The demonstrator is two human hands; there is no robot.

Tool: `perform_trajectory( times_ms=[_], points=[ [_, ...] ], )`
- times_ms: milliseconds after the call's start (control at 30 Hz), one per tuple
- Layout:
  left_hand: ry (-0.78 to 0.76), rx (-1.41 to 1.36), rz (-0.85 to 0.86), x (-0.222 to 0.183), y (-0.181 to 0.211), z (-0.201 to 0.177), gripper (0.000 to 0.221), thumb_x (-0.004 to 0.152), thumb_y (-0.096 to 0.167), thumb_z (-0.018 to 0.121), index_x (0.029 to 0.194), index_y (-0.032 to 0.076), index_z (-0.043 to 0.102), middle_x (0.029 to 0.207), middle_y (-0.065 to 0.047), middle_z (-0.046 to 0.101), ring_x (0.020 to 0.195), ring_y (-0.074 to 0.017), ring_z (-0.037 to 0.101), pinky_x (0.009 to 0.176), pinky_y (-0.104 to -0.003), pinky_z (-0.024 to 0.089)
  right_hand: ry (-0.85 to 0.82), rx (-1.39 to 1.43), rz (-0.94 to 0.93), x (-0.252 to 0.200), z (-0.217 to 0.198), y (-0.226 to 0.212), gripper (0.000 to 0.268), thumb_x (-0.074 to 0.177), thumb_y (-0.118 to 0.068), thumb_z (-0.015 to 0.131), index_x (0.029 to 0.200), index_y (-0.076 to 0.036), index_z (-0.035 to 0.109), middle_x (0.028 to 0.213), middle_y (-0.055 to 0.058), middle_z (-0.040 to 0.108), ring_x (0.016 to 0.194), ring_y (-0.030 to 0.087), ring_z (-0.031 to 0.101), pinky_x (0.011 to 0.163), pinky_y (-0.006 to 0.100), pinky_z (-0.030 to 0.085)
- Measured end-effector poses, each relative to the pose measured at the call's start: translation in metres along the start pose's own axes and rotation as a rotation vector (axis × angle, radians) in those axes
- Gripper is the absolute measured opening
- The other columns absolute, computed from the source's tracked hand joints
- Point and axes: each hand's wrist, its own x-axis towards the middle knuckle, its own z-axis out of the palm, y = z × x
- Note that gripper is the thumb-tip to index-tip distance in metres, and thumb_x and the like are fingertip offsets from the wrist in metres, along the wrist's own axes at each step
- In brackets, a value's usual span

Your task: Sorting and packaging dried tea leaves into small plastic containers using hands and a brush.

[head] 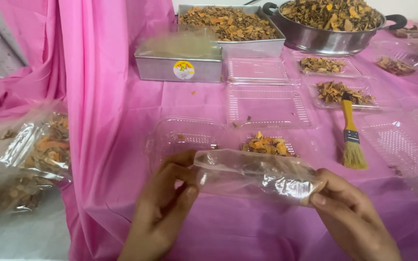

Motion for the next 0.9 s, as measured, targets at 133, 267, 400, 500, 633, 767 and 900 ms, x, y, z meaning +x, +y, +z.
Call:
perform_trajectory(
  times_ms=[133, 267, 400, 500, 633, 767, 900],
  points=[
    [0.188, 0.519, 0.188, 0.007, -0.008, 0.005, 0.027, 0.091, 0.033, 0.076, 0.106, 0.014, 0.064, 0.127, -0.012, 0.033, 0.120, -0.0264, 0.022, 0.103, -0.046, 0.015, 0.007, -0.107, -0.038, 0.019, -0.005, -0.005, 0.013, 0.100, -0.010, 0.055, 0.090, -0.008, 0.064, 0.102, 0.010, 0.068, 0.097, 0.023, 0.059, 0.087, 0.038, 0.041],
    [-0.130, 1.243, 0.846, 0.055, 0.038, 0.029, 0.039, 0.125, 0.022, 0.048, 0.159, 0.012, 0.030, 0.165, -0.012, 0.037, 0.154, -0.0315, 0.037, 0.127, -0.043, 0.029, -0.050, -0.119, -0.048, 0.042, 0.012, -0.028, 0.012, 0.103, -0.007, 0.053, 0.094, -0.005, 0.061, 0.093, 0.006, 0.063, 0.090, 0.017, 0.056, 0.081, 0.032, 0.043],
    [0.099, 1.274, 1.073, 0.096, 0.021, 0.048, 0.030, 0.114, 0.017, 0.042, 0.131, 0.009, 0.065, 0.132, -0.008, 0.067, 0.129, -0.0242, 0.060, 0.120, -0.047, 0.043, -0.020, -0.123, 0.003, 0.060, 0.023, -0.035, 0.021, 0.103, -0.006, 0.054, 0.084, -0.003, 0.060, 0.086, 0.005, 0.054, 0.085, 0.018, 0.051, 0.076, 0.033, 0.041],
    [-0.009, 1.324, 1.090, 0.108, 0.007, 0.051, 0.029, 0.111, 0.016, 0.051, 0.135, 0.006, 0.064, 0.131, -0.010, 0.067, 0.122, -0.0261, 0.063, 0.119, -0.045, 0.046, -0.033, -0.079, 0.055, 0.070, 0.005, -0.028, 0.018, 0.104, -0.007, 0.053, 0.093, -0.003, 0.066, 0.097, 0.006, 0.062, 0.098, 0.021, 0.062, 0.093, 0.040, 0.050],
    [-0.319, 1.029, 0.889, 0.133, -0.032, 0.037, 0.038, 0.101, 0.021, 0.065, 0.133, 0.003, 0.057, 0.124, -0.010, 0.067, 0.115, -0.0234, 0.064, 0.106, -0.039, 0.053, 0.045, -0.449, 0.123, 0.087, -0.008, -0.027, 0.019, 0.102, -0.014, 0.057, 0.091, -0.003, 0.069, 0.098, 0.012, 0.072, 0.089, 0.025, 0.070, 0.086, 0.040, 0.058],
    [-0.595, 0.708, 0.187, 0.154, -0.050, 0.002, 0.076, 0.086, 0.051, 0.072, 0.148, 0.014, 0.051, 0.151, -0.011, 0.052, 0.141, -0.0298, 0.043, 0.113, -0.047, 0.033, -0.229, -1.241, 0.486, 0.114, -0.010, -0.008, 0.067, 0.074, -0.038, 0.084, 0.136, -0.027, 0.064, 0.145, -0.008, 0.068, 0.127, 0.012, 0.068, 0.108, 0.028, 0.050],
    [-0.608, 0.578, 0.235, 0.162, -0.054, -0.002, 0.059, 0.089, 0.034, 0.078, 0.139, 0.007, 0.060, 0.125, -0.014, 0.068, 0.121, -0.0330, 0.064, 0.102, -0.048, 0.051, -0.416, -1.552, 0.379, 0.123, 0.011, 0.000, 0.079, 0.070, -0.042, 0.093, 0.140, -0.021, 0.062, 0.140, 0.019, 0.061, 0.129, 0.046, 0.058, 0.109, 0.051, 0.051]
  ],
)
